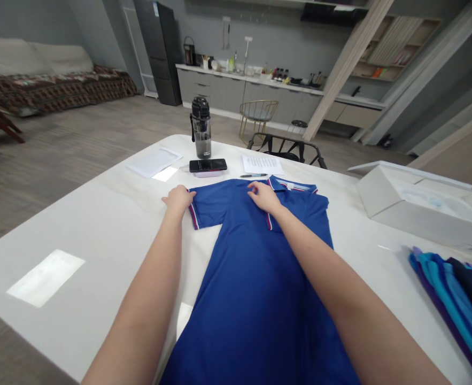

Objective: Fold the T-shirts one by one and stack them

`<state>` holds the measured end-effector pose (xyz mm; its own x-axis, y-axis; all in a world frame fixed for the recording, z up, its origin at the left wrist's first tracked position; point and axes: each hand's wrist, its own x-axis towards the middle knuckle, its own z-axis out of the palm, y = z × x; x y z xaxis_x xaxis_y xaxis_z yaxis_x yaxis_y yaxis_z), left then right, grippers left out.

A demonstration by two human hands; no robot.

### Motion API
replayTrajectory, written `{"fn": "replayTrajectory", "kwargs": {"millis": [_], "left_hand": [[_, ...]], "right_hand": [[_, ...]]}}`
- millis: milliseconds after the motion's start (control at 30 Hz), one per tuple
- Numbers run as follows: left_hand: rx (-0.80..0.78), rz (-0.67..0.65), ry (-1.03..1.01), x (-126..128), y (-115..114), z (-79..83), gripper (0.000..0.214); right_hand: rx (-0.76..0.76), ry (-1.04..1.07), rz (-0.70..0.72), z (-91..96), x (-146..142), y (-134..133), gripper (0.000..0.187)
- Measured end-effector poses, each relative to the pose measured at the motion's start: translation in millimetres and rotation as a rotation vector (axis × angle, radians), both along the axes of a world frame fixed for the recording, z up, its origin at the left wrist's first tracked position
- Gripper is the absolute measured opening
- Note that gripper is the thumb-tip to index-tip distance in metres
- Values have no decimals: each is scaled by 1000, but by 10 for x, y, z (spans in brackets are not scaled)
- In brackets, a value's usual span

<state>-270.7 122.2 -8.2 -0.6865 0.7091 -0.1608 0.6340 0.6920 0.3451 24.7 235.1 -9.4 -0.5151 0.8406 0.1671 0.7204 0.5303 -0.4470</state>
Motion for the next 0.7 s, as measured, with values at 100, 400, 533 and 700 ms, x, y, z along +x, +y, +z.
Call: {"fn": "replayTrajectory", "kwargs": {"millis": [100,400,533,700], "left_hand": [[46,-50,-81,-65,-3,42,34],[364,-241,-206,6,-30,311,22],[498,-295,-455,208,-97,529,13],[601,-341,-879,645,-169,834,8]], "right_hand": [[-48,-51,-22,-42,-445,115,38],[-64,-211,-91,-97,-696,340,33],[15,-99,-72,-90,-613,368,18],[78,97,-57,21,-249,433,16]]}}
